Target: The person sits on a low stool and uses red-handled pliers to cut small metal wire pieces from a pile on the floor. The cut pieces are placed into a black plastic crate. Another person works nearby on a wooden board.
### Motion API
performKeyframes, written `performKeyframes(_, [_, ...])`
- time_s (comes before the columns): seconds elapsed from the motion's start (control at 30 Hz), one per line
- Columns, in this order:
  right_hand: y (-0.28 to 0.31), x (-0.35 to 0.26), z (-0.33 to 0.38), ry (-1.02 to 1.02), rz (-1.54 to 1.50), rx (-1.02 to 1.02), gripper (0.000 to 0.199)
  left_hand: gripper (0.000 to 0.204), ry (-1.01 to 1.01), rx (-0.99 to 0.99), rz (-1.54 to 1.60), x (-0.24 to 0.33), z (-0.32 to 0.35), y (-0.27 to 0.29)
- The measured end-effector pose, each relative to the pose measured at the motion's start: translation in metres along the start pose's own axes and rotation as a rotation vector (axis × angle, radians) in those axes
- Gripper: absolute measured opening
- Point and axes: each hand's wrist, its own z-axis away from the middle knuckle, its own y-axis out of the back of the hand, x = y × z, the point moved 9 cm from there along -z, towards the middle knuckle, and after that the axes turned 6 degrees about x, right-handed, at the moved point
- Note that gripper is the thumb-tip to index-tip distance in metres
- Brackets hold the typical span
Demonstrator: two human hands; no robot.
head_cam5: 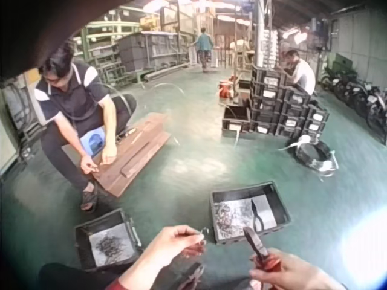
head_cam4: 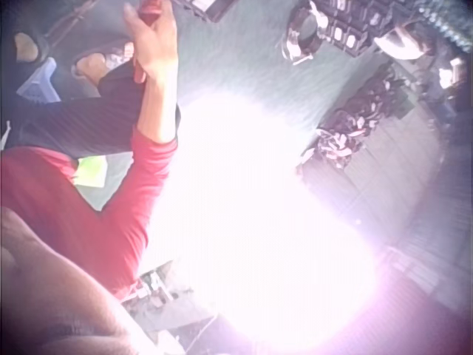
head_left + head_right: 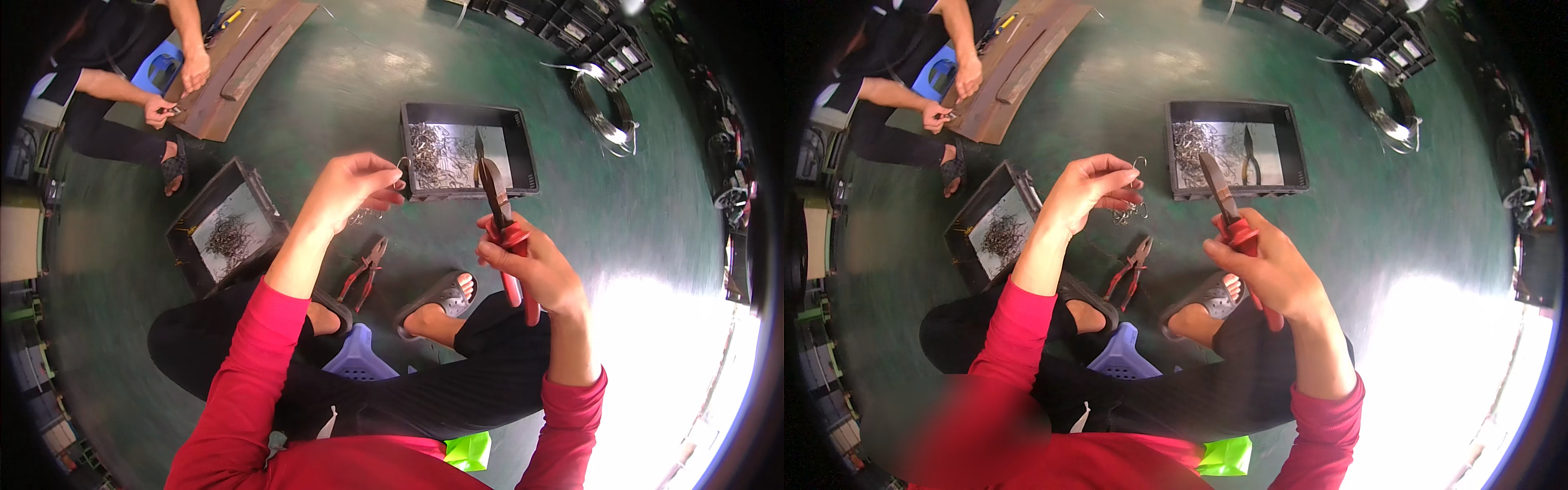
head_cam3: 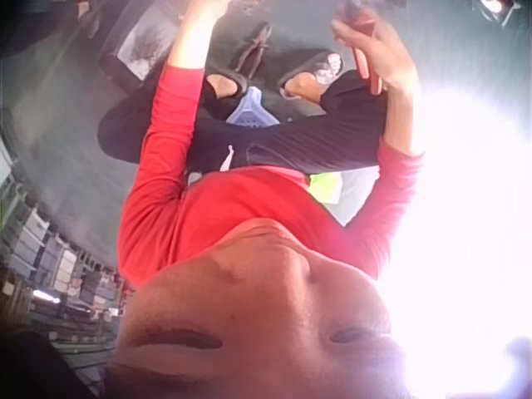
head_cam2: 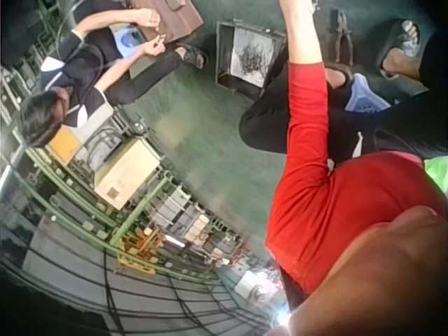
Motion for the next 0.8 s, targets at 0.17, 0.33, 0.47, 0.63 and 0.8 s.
performKeyframes(0.17, [0.010,0.011,-0.009,-0.073,-0.105,0.024,0.045,0.016,-0.055,-0.014,0.143,-0.001,-0.028,-0.019])
performKeyframes(0.33, [-0.022,0.018,-0.019,-0.142,-0.358,-0.160,0.044,0.016,-0.132,0.070,0.415,0.000,-0.025,-0.036])
performKeyframes(0.47, [-0.042,0.014,-0.019,-0.127,-0.308,-0.209,0.043,0.014,-0.214,0.133,0.530,0.009,-0.006,-0.042])
performKeyframes(0.63, [-0.051,0.007,-0.012,-0.154,-0.288,-0.272,0.039,0.012,-0.281,0.200,0.561,0.022,0.016,-0.039])
performKeyframes(0.8, [-0.059,0.009,-0.009,-0.171,-0.222,-0.311,0.041,0.007,-0.302,0.169,0.594,0.028,0.030,-0.039])
